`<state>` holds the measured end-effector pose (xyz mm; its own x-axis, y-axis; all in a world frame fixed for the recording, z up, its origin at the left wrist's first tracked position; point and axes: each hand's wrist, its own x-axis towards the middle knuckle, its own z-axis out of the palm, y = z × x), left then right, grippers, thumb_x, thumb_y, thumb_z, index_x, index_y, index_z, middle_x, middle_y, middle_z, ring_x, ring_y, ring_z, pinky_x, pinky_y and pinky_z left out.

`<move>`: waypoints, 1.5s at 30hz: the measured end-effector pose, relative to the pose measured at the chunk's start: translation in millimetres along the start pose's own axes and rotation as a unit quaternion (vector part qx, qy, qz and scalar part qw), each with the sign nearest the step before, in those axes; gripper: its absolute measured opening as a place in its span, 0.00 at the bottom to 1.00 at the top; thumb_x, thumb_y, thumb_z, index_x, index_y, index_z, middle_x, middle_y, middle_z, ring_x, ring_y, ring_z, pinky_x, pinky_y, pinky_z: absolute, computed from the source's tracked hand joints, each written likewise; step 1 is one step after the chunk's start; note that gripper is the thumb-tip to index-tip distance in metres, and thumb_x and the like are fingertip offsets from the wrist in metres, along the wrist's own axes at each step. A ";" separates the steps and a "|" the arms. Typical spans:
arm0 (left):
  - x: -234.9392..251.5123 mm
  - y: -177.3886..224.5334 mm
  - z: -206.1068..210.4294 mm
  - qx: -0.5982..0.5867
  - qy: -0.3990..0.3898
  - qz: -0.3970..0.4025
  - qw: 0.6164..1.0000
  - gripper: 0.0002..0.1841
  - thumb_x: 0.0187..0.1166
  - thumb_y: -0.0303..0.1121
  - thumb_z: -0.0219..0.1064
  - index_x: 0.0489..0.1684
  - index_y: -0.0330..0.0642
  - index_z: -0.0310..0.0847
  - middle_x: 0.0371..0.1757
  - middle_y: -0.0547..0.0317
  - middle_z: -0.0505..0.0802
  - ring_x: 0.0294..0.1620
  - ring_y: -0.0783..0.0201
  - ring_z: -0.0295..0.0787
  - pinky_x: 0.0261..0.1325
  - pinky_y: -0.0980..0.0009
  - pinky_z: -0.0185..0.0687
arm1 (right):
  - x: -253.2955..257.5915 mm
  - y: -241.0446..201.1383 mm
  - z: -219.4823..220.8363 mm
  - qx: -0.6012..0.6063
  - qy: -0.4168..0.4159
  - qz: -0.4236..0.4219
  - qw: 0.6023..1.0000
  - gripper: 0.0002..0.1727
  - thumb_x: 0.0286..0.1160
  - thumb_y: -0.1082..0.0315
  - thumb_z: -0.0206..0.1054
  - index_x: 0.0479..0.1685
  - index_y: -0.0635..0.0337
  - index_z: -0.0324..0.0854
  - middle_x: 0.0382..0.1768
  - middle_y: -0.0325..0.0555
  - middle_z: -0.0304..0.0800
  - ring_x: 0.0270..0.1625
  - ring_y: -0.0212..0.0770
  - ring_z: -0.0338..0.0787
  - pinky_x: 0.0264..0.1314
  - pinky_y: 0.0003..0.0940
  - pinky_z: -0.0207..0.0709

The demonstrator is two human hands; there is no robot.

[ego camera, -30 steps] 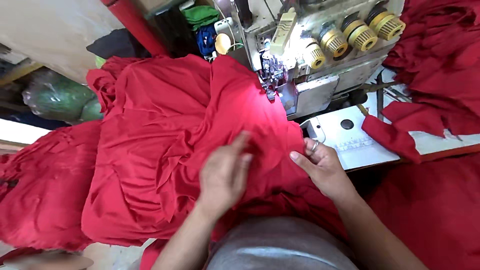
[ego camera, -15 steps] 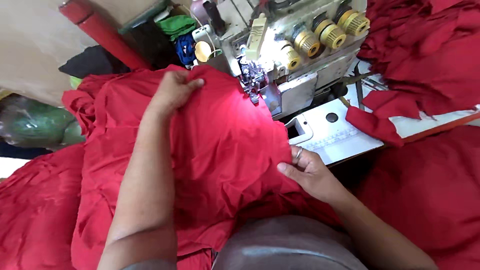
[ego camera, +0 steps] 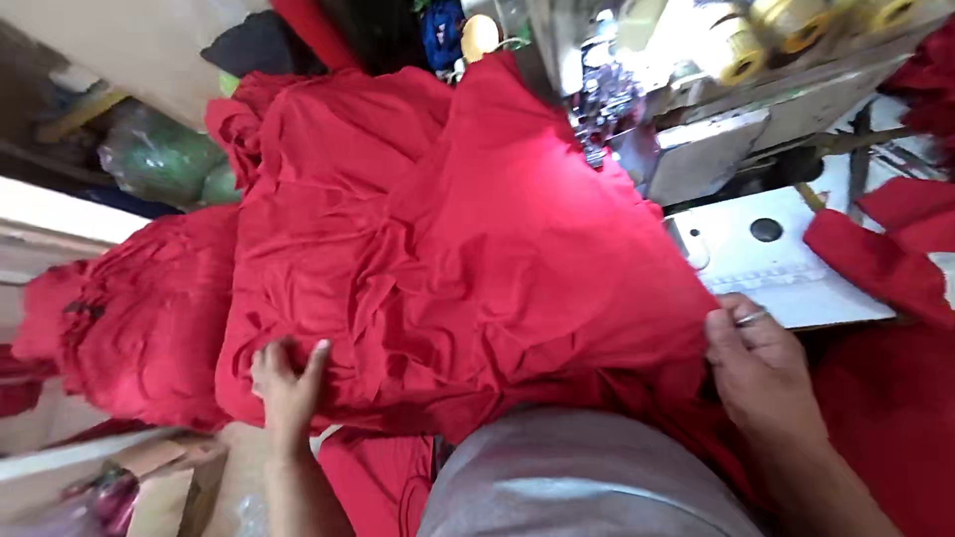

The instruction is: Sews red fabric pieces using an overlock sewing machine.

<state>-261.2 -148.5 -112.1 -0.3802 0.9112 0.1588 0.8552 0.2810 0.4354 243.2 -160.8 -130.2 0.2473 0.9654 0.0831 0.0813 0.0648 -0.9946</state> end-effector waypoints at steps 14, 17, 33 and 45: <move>22.0 26.1 -10.6 -0.084 0.178 -0.035 0.980 0.18 0.91 0.36 0.53 0.63 0.26 0.72 0.52 0.36 0.86 0.53 0.48 0.85 0.61 0.48 0.78 | -26.8 -7.9 1.9 -0.057 -0.025 0.020 0.998 0.04 0.83 0.68 0.58 0.49 0.53 0.76 0.35 0.13 0.86 0.39 0.10 0.87 0.44 0.11 0.83; 62.3 37.6 -49.9 0.059 0.155 0.044 0.985 0.25 0.93 0.36 0.46 0.73 0.19 0.67 0.62 0.16 0.84 0.64 0.20 0.82 0.67 0.28 0.70 | -37.4 -18.8 18.6 -0.048 -0.063 -0.002 0.997 0.06 0.82 0.70 0.58 0.48 0.54 0.78 0.35 0.14 0.87 0.39 0.09 0.86 0.44 0.10 0.82; -27.8 194.6 101.8 -0.044 0.080 0.528 0.844 0.27 0.77 0.50 0.68 0.62 0.35 0.85 0.55 0.37 0.91 0.61 0.41 0.86 0.67 0.46 0.76 | -39.1 6.2 44.9 0.014 -0.122 0.010 0.992 0.10 0.85 0.69 0.60 0.54 0.63 0.81 0.42 0.30 0.90 0.47 0.14 0.87 0.54 0.15 0.82; -44.8 229.5 60.6 -0.128 0.134 0.537 0.823 0.09 0.90 0.25 0.47 0.43 0.34 0.72 0.33 0.47 0.79 0.34 0.61 0.80 0.38 0.72 0.77 | -33.9 3.7 47.0 0.073 -0.176 0.006 0.982 0.11 0.82 0.68 0.65 0.56 0.64 0.82 0.40 0.33 0.92 0.44 0.17 0.89 0.51 0.17 0.84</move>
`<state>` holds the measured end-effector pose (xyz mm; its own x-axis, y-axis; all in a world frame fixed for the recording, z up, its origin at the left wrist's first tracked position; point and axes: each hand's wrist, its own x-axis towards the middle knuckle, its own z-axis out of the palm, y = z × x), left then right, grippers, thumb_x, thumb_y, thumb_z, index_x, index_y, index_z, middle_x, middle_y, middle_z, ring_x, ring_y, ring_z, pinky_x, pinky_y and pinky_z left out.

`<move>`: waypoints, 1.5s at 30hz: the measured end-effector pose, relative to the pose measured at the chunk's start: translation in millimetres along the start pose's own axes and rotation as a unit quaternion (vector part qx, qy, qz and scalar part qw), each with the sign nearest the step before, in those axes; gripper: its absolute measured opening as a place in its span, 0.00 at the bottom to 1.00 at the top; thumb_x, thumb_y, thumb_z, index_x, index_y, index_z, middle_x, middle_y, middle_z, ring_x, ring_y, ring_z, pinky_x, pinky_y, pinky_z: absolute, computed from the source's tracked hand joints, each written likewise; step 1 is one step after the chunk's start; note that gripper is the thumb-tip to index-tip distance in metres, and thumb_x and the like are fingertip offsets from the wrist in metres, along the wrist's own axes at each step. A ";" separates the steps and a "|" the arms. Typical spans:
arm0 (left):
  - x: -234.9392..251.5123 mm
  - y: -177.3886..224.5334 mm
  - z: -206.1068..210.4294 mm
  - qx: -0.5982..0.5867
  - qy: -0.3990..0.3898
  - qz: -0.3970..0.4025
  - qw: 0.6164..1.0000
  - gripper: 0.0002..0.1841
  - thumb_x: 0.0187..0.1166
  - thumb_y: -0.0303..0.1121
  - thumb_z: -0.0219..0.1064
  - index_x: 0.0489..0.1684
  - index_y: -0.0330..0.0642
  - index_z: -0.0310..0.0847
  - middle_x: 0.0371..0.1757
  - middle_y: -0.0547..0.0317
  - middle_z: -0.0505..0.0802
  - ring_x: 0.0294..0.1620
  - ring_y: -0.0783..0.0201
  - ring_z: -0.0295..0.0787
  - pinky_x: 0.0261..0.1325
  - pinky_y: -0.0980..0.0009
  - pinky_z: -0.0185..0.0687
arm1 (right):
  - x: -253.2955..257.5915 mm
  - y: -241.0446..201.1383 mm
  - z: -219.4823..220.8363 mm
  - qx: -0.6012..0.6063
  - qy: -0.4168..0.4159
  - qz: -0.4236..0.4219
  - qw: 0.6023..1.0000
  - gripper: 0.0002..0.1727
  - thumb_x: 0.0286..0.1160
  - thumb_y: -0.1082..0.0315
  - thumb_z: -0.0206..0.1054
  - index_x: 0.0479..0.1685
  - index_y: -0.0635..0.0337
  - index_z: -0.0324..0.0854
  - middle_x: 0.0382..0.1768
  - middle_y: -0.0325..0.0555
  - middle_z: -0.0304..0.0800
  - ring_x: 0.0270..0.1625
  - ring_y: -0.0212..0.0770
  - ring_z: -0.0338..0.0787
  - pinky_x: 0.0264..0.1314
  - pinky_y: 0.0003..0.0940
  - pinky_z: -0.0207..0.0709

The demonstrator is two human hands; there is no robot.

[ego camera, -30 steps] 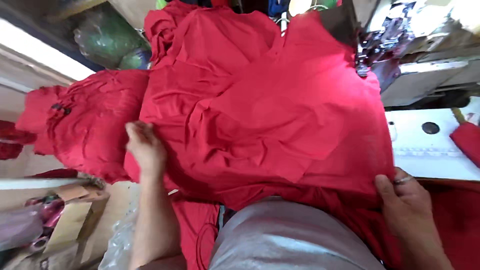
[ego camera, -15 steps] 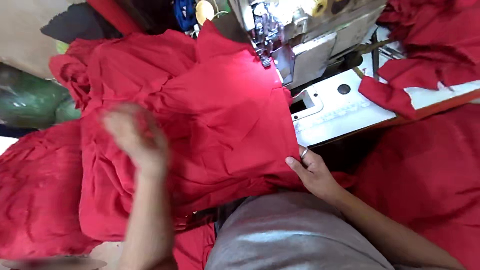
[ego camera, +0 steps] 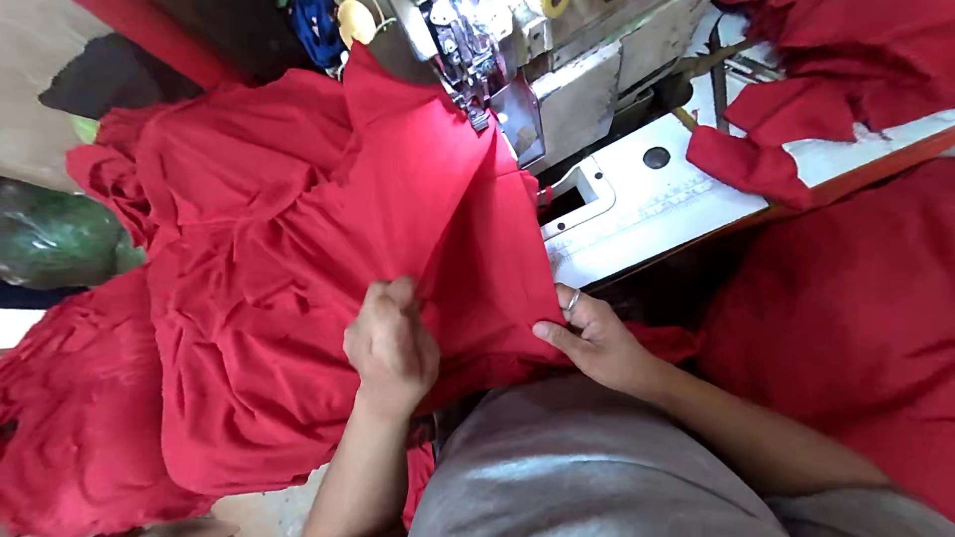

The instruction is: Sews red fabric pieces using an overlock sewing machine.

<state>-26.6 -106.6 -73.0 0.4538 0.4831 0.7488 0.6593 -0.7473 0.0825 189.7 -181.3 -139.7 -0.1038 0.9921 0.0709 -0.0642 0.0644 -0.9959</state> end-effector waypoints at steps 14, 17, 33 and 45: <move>1.4 47.9 22.5 -0.008 -0.040 0.054 0.998 0.06 0.81 0.30 0.69 0.44 0.38 0.91 0.35 0.50 0.87 0.34 0.59 0.82 0.38 0.72 0.77 | 1.3 10.0 9.2 0.030 0.010 -0.082 0.996 0.11 0.87 0.70 0.56 0.43 0.65 0.84 0.38 0.32 0.87 0.45 0.15 0.84 0.52 0.14 0.79; -9.9 45.2 34.7 -0.002 -0.092 0.071 0.993 0.07 0.80 0.27 0.67 0.43 0.39 0.93 0.36 0.51 0.93 0.34 0.56 0.86 0.37 0.66 0.75 | 0.8 12.1 12.9 0.094 0.040 -0.037 0.994 0.03 0.75 0.73 0.70 0.40 0.65 0.86 0.38 0.34 0.92 0.44 0.19 0.89 0.52 0.19 0.85; -8.7 56.0 34.7 -0.007 -0.093 0.075 0.993 0.09 0.81 0.25 0.63 0.42 0.36 0.92 0.34 0.53 0.94 0.33 0.58 0.83 0.45 0.65 0.71 | -2.8 13.4 7.3 0.079 0.051 -0.127 0.987 0.03 0.79 0.75 0.65 0.42 0.57 0.77 0.32 0.23 0.89 0.36 0.12 0.84 0.41 0.10 0.78; 28.7 40.7 58.3 0.014 -0.051 0.052 0.997 0.06 0.77 0.24 0.68 0.41 0.35 0.92 0.35 0.51 0.93 0.38 0.56 0.87 0.48 0.62 0.73 | 43.5 -13.2 -8.8 0.021 0.079 -0.088 0.993 0.06 0.73 0.78 0.65 0.40 0.56 0.75 0.19 0.24 0.79 0.22 0.14 0.76 0.28 0.10 0.71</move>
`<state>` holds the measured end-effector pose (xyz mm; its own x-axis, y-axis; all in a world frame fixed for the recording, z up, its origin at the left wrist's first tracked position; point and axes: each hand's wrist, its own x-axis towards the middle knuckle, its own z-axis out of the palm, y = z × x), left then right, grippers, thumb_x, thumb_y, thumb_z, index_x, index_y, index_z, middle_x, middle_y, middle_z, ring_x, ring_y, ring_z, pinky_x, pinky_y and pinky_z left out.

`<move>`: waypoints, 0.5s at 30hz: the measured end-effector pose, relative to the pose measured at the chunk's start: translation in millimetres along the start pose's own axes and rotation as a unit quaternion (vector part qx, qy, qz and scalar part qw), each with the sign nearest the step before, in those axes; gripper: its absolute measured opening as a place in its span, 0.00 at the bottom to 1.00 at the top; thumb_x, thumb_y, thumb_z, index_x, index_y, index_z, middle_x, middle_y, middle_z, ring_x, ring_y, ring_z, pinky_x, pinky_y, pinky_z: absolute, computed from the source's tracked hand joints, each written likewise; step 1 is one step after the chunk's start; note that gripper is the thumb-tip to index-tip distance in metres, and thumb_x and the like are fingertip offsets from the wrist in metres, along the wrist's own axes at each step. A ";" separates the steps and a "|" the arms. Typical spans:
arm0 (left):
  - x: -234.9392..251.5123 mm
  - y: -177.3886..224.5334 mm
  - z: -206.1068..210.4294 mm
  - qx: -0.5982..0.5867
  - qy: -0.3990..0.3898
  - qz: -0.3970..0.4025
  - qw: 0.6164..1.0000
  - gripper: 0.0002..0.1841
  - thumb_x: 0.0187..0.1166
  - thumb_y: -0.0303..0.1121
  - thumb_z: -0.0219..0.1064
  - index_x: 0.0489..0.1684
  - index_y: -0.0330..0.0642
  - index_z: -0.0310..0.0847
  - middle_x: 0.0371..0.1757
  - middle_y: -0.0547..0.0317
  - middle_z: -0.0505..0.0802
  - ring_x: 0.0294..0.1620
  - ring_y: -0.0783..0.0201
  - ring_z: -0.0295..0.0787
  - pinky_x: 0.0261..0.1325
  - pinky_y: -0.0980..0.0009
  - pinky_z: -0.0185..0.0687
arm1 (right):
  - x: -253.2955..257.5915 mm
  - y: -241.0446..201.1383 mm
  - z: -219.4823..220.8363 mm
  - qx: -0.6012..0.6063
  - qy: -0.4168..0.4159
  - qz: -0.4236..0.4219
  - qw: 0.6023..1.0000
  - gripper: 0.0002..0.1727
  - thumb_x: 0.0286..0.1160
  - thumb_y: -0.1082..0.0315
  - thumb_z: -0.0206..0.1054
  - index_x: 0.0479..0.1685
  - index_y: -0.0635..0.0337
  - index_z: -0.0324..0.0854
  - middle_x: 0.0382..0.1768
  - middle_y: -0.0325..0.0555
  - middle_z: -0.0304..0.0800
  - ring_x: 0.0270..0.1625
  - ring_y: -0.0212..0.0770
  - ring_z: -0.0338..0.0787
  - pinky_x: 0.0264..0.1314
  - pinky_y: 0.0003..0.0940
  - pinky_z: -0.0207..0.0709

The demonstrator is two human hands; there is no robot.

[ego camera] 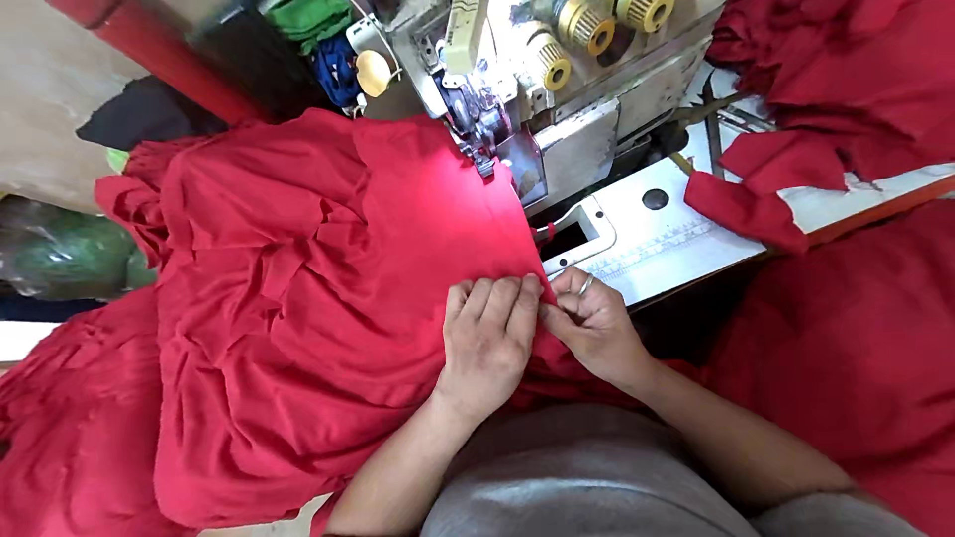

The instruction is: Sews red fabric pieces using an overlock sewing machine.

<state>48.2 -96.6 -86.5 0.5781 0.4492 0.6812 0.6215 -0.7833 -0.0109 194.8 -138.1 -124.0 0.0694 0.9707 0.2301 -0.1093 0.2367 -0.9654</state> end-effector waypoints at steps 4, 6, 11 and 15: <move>-14.6 6.6 1.0 -0.121 -0.018 -0.010 0.992 0.10 0.80 0.25 0.66 0.53 0.32 0.89 0.40 0.48 0.94 0.43 0.57 0.90 0.52 0.67 0.81 | 1.9 5.2 -3.5 0.006 -0.020 0.041 0.999 0.08 0.70 0.78 0.66 0.44 0.60 0.76 0.20 0.27 0.76 0.23 0.17 0.74 0.30 0.13 0.71; -37.0 2.6 -13.3 -0.175 -0.021 0.008 0.984 0.14 0.87 0.36 0.64 0.63 0.39 0.80 0.50 0.51 0.94 0.51 0.61 0.89 0.60 0.68 0.80 | -7.6 3.6 -8.4 0.008 -0.042 0.067 0.997 0.06 0.74 0.73 0.69 0.45 0.61 0.79 0.26 0.29 0.84 0.30 0.17 0.82 0.37 0.14 0.79; -113.9 -85.2 -97.5 0.100 0.006 -0.247 0.964 0.32 0.87 0.42 0.62 0.74 0.16 0.68 0.70 0.13 0.78 0.73 0.23 0.74 0.79 0.39 0.62 | -45.5 -4.3 -22.5 0.020 -0.088 0.086 0.992 0.07 0.75 0.64 0.72 0.40 0.56 0.82 0.35 0.25 0.89 0.40 0.15 0.87 0.47 0.15 0.82; -179.1 -167.9 -145.6 0.166 -0.056 -0.673 0.718 0.50 0.81 0.63 0.59 0.90 0.27 0.53 0.89 0.18 0.55 0.91 0.22 0.42 0.86 0.28 0.40 | -57.1 1.5 -34.4 0.011 -0.050 0.109 0.993 0.03 0.78 0.65 0.67 0.38 0.50 0.83 0.31 0.19 0.87 0.36 0.12 0.84 0.42 0.12 0.80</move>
<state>-236.6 -108.1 -100.1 -0.6376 0.7504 0.1746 0.7385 0.5307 0.4160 224.8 -194.7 -142.8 -0.0572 0.9980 0.0278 -0.1320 0.0200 -0.9910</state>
